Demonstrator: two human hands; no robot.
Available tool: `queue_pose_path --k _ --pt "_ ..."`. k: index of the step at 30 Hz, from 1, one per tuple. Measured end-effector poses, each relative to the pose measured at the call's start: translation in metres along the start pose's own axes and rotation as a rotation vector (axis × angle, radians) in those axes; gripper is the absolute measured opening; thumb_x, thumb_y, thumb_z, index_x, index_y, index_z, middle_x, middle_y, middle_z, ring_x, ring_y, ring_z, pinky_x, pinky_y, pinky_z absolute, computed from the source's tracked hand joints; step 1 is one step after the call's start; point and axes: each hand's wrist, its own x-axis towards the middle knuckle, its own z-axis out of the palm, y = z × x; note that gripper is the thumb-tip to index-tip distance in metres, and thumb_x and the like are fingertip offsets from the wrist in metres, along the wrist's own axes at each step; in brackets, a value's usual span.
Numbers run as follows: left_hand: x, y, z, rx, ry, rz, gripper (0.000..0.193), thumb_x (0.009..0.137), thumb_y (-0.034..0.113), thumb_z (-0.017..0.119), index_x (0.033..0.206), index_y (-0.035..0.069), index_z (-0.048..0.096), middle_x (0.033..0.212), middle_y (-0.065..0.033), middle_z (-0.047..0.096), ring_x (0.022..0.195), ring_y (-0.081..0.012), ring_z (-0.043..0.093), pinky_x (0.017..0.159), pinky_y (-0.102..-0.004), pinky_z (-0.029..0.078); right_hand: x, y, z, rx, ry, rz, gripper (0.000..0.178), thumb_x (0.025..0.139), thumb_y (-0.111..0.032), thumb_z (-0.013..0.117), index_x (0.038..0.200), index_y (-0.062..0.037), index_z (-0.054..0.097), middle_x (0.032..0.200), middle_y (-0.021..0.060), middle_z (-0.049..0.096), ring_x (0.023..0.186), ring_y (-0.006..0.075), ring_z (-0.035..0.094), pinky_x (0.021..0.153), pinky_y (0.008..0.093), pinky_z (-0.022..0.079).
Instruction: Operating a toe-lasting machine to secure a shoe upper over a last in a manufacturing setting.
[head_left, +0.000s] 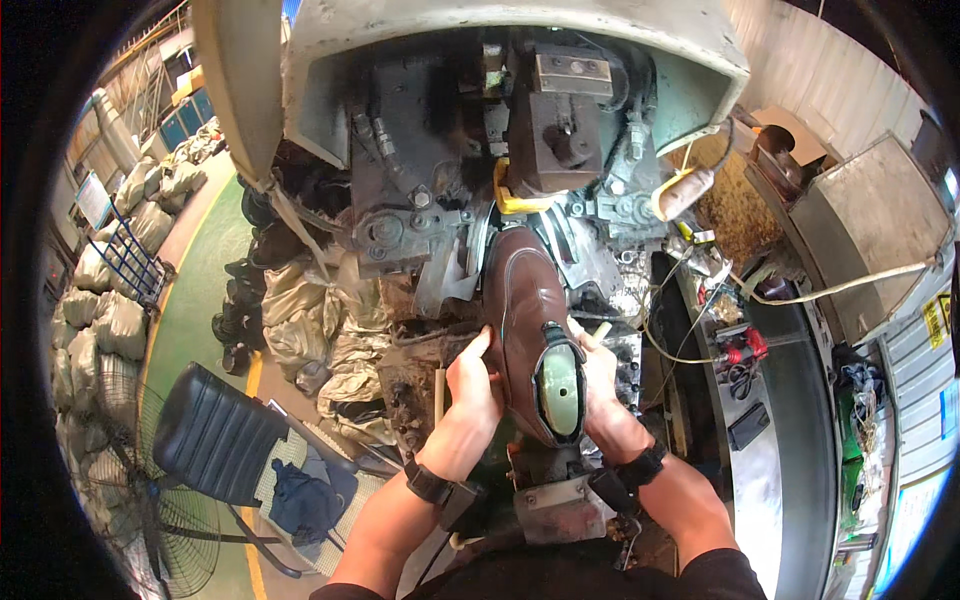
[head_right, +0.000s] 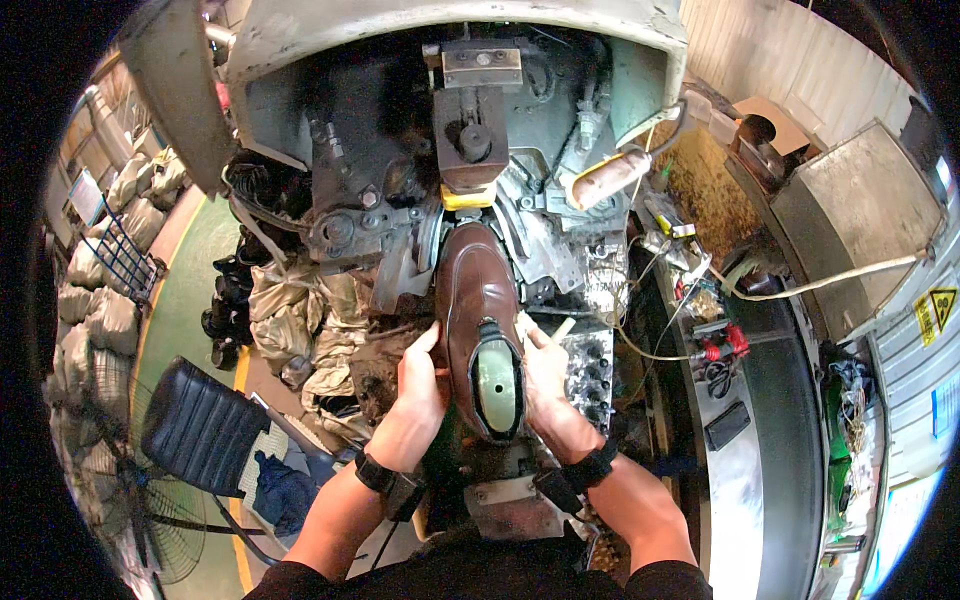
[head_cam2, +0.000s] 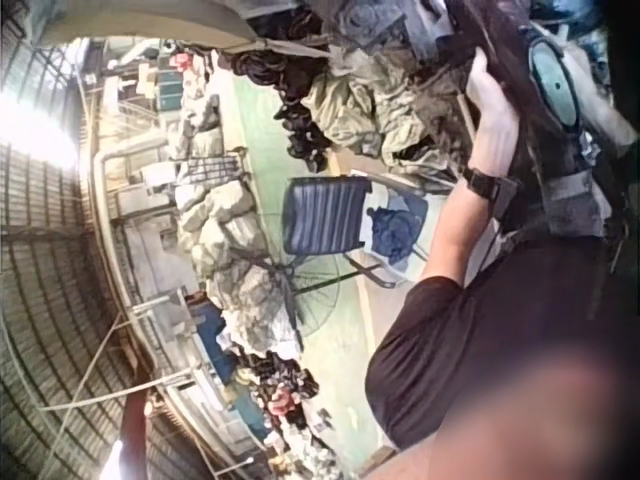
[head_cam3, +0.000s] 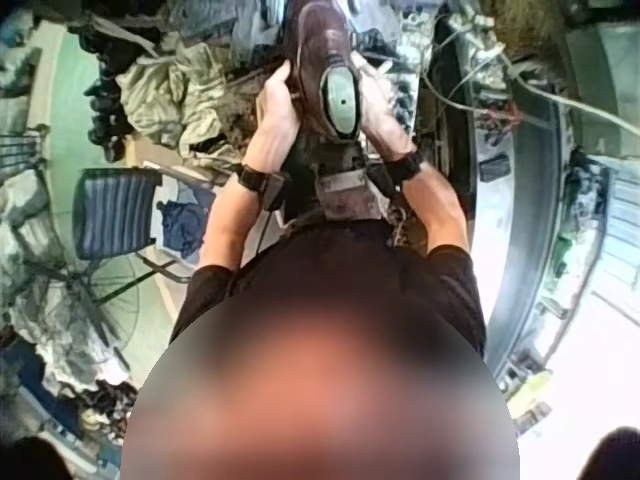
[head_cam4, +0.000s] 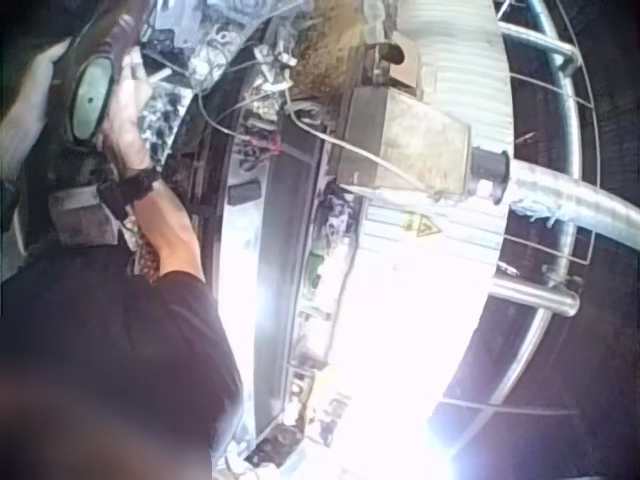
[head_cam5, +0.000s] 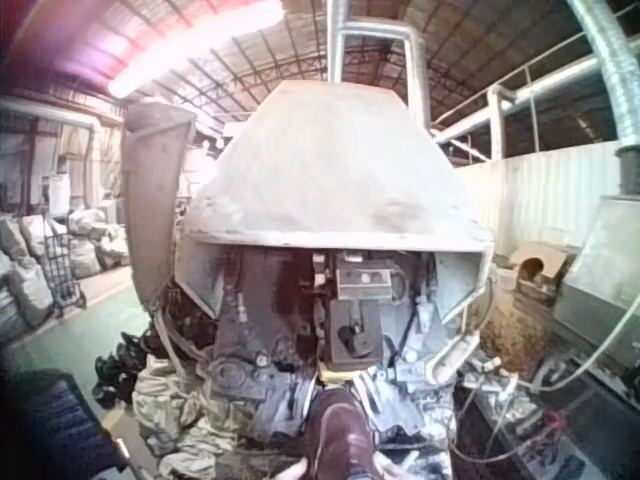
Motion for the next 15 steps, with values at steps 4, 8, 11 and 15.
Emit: queue_pose_path --k 4,8,11,15 --pt "0.017 0.003 0.002 -0.033 0.015 -0.029 0.033 0.102 0.032 0.059 0.117 0.005 0.071 0.114 -0.0123 0.075 0.098 -0.0273 0.071 0.092 -0.0393 0.055 0.027 0.014 -0.009 0.04 -0.042 -0.033 0.038 0.101 -0.02 0.069 0.133 -0.0011 0.064 0.108 0.0041 0.073 0.084 0.0099 0.068 0.074 0.0246 0.057" --pt "0.022 0.0 0.001 -0.063 0.111 -0.05 0.028 0.1 0.025 0.062 0.111 0.0 0.069 0.106 -0.0146 0.074 0.09 -0.0288 0.072 0.083 -0.0412 0.059 0.027 0.019 -0.014 0.053 -0.042 -0.06 0.038 0.1 -0.015 0.071 0.133 0.0018 0.063 0.11 0.0059 0.072 0.085 0.0099 0.068 0.075 0.0242 0.057" --pt "0.038 -0.013 -0.012 -0.084 0.074 -0.034 0.031 0.102 0.028 0.059 0.115 0.002 0.069 0.113 -0.0139 0.073 0.097 -0.0279 0.07 0.089 -0.04 0.056 0.037 0.023 -0.016 0.078 -0.02 -0.036 0.038 0.1 -0.012 0.07 0.134 0.002 0.061 0.113 0.0071 0.072 0.088 0.011 0.069 0.077 0.0251 0.058" --pt "0.06 -0.026 -0.023 -0.124 -0.013 0.02 0.038 0.105 0.032 0.052 0.124 0.002 0.067 0.122 -0.0131 0.071 0.108 -0.0262 0.067 0.096 -0.0386 0.053 0.051 0.036 -0.019 0.177 -0.094 -0.053 0.038 0.101 -0.009 0.067 0.136 0.0009 0.058 0.116 0.0076 0.071 0.093 0.0122 0.07 0.08 0.0259 0.058"
